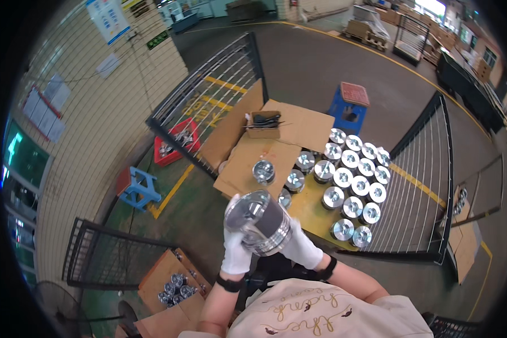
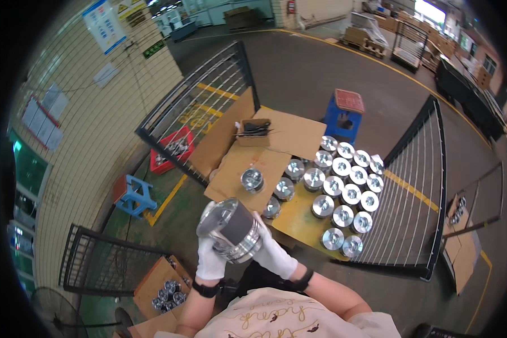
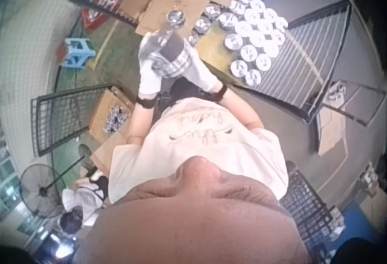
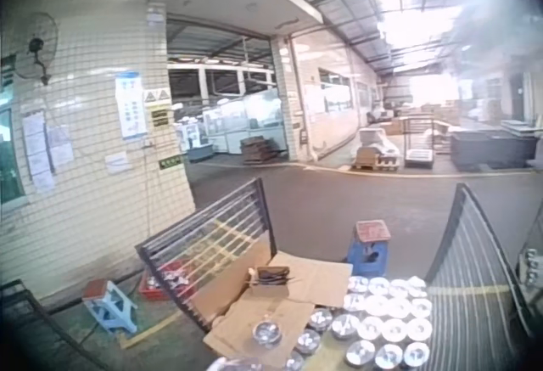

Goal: Inspecting and sorting metal engine pistons in a warehouse environment.

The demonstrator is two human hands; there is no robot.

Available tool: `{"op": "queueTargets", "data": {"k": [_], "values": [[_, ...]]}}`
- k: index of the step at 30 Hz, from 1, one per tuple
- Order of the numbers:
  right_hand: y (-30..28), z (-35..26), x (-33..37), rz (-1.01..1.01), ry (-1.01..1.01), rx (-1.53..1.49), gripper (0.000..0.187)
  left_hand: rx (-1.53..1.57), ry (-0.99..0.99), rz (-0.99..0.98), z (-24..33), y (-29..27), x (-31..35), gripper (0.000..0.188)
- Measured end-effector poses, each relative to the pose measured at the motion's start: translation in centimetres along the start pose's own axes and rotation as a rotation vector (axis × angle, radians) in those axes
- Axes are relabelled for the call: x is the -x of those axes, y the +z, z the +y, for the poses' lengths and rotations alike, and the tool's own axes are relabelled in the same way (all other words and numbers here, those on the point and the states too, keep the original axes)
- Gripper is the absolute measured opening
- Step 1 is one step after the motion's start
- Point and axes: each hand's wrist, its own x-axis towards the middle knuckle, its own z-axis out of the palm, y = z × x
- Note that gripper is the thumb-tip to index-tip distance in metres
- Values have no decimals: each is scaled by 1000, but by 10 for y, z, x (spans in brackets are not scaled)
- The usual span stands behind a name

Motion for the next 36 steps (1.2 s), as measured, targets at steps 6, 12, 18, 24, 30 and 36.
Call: {"op": "queueTargets", "data": {"k": [6, 12, 18, 24, 30, 36], "values": [[-9, -29, -22, -160, 162, -342, 57, -953, 407, -221, -23, 18, 18, 118], [-45, -13, -38, -96, 430, -930, 58, -1492, 694, -202, -21, 28, 5, 106], [-68, 27, -63, 98, 467, -890, 52, -1556, 382, -486, -28, -1, -35, 39], [-80, 87, -111, 285, 593, -714, 35, -1031, -652, -402, -57, -90, -144, 28], [-137, 152, -121, 641, 606, -704, 15, -1364, -391, -590, -75, -140, -288, 23], [-171, 221, -117, 880, 450, -879, 12, -1599, -155, -710, -150, -144, -422, 33]]}}
